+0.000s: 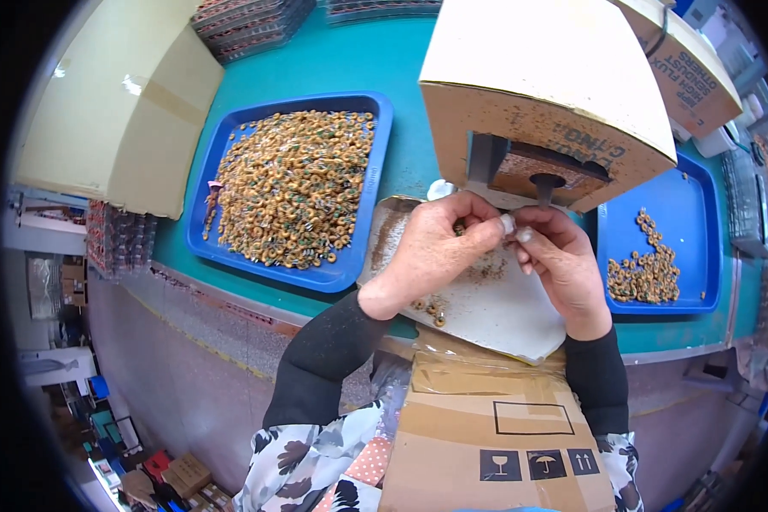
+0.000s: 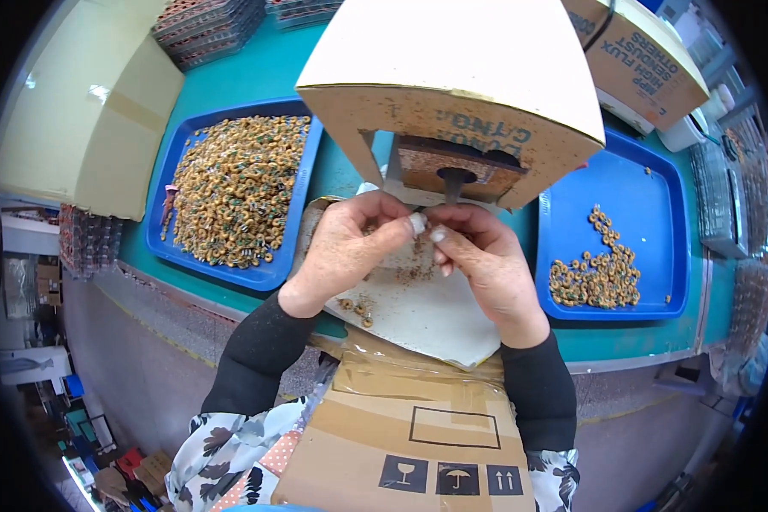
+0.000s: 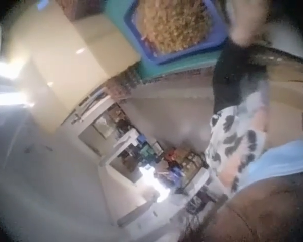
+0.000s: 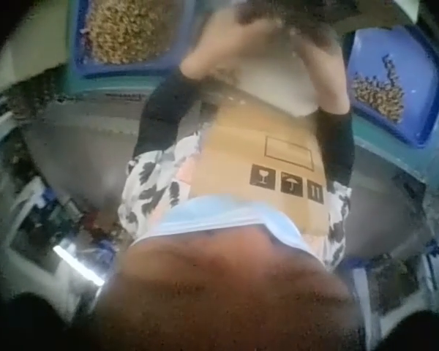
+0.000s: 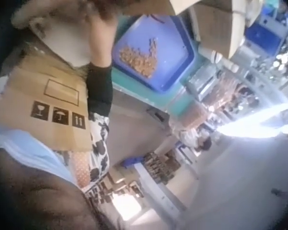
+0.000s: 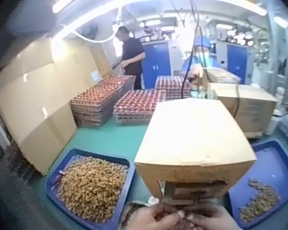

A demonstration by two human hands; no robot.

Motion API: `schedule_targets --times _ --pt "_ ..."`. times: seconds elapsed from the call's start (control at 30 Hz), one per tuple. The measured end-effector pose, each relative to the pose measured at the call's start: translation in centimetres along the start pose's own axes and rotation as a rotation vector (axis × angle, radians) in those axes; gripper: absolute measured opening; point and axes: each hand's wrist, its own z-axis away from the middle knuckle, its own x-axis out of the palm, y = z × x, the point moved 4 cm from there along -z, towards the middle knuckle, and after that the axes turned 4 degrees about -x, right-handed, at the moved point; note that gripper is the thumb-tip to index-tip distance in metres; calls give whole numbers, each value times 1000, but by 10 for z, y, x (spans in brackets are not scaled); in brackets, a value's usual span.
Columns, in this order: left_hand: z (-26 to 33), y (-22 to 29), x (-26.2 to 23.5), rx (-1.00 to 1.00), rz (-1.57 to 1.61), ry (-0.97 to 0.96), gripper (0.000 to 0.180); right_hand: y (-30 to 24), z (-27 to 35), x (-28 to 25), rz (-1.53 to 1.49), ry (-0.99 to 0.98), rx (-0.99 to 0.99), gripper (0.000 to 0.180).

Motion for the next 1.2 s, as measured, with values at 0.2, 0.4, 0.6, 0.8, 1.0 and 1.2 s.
schedule_targets --times 0.2,0.4,0.6,0.8,1.0,1.2 --pt "4 11 4 325 -218 59 21 -8 -2 1 73 62 -33 18" --pt "9 22 3 575 -415 31 16 -11 -1 -2 21 6 -18 19" --pt "14 30 11 657 -432 51 14 -14 0 -5 -27 -33 -39 19" --pt "16 40 15 641 -383 105 13 -18 0 -3 -129 -33 -30 17" --pt "14 48 18 659 -406 114 11 -20 -2 -5 -223 -59 -35 16" --pt "12 50 18 656 -396 102 9 -20 -1 -1 -233 -15 -50 16"
